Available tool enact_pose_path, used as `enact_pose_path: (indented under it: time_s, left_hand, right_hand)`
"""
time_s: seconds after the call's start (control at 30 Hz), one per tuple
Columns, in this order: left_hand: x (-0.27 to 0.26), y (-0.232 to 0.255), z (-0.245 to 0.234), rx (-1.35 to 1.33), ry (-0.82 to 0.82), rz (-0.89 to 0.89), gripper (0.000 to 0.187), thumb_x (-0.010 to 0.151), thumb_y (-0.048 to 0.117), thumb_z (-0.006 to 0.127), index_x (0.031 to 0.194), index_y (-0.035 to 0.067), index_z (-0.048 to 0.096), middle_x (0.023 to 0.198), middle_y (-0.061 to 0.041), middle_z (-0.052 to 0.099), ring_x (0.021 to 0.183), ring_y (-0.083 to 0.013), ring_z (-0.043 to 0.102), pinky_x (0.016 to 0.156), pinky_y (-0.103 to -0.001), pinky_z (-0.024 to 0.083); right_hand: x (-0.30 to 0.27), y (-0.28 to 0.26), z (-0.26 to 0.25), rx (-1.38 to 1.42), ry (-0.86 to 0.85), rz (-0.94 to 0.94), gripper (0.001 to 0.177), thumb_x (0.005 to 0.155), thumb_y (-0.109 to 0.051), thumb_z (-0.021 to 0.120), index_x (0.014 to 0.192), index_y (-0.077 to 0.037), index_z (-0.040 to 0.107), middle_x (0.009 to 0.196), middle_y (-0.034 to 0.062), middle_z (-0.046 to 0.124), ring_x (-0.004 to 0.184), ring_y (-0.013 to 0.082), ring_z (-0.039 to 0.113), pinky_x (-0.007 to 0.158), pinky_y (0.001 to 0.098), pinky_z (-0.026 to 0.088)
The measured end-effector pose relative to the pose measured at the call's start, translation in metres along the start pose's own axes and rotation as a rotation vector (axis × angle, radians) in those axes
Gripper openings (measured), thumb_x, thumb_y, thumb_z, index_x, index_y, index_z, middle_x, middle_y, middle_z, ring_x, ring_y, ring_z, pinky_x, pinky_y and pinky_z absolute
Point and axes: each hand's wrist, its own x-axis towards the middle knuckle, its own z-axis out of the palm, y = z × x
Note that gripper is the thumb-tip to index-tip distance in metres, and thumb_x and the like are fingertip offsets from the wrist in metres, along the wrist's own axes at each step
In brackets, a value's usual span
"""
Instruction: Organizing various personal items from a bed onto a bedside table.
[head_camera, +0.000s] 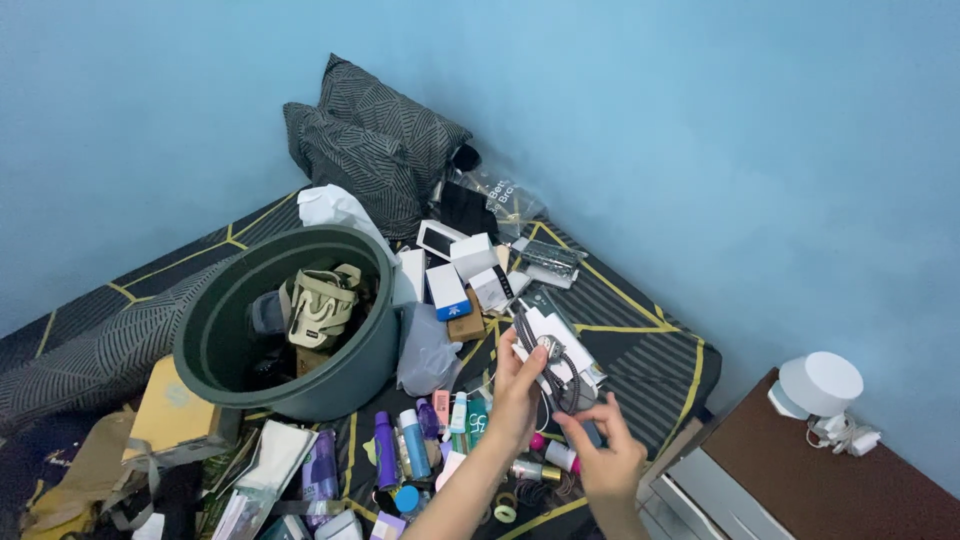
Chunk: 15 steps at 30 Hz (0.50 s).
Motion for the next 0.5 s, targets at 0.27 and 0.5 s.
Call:
enact_pose_path:
  time_s: [0.27,0.5]
  left_hand:
    - [-0.015,-0.001,-0.005,0.187,-0.229,-0.247,0.058,0.091,0.021,0.073,0.140,0.011,0.043,0.118,-0.008,0.066,0.107,-0.0162,0.065,0.093,-0.033,0.053]
    - [-0.016,-0.051,-0.013,0.217,-0.345,-0.321,0.062,0.091,0.020,0.078,0.142,0.008,0.044,0.120,-0.005,0.064,0.112,-0.0137,0.062,0.101,-0.031,0.049]
  right_hand:
    - [0.025,0.042,-0.044,0.733,-0.661,0.575,0.108,0.064,0.003,0.087,0.152,-0.015,0.026,0.144,0.0080,0.048,0.132,0.0190,0.050,0.106,0.0415,0.045]
    - [0.014,0.036,-0.068,1.180,-0.419,0.764,0.083,0.088,-0.011,0.063,0.161,-0.010,0.023,0.154,0.0113,0.046,0.139,0.0254,0.045,0.110,0.0416,0.039]
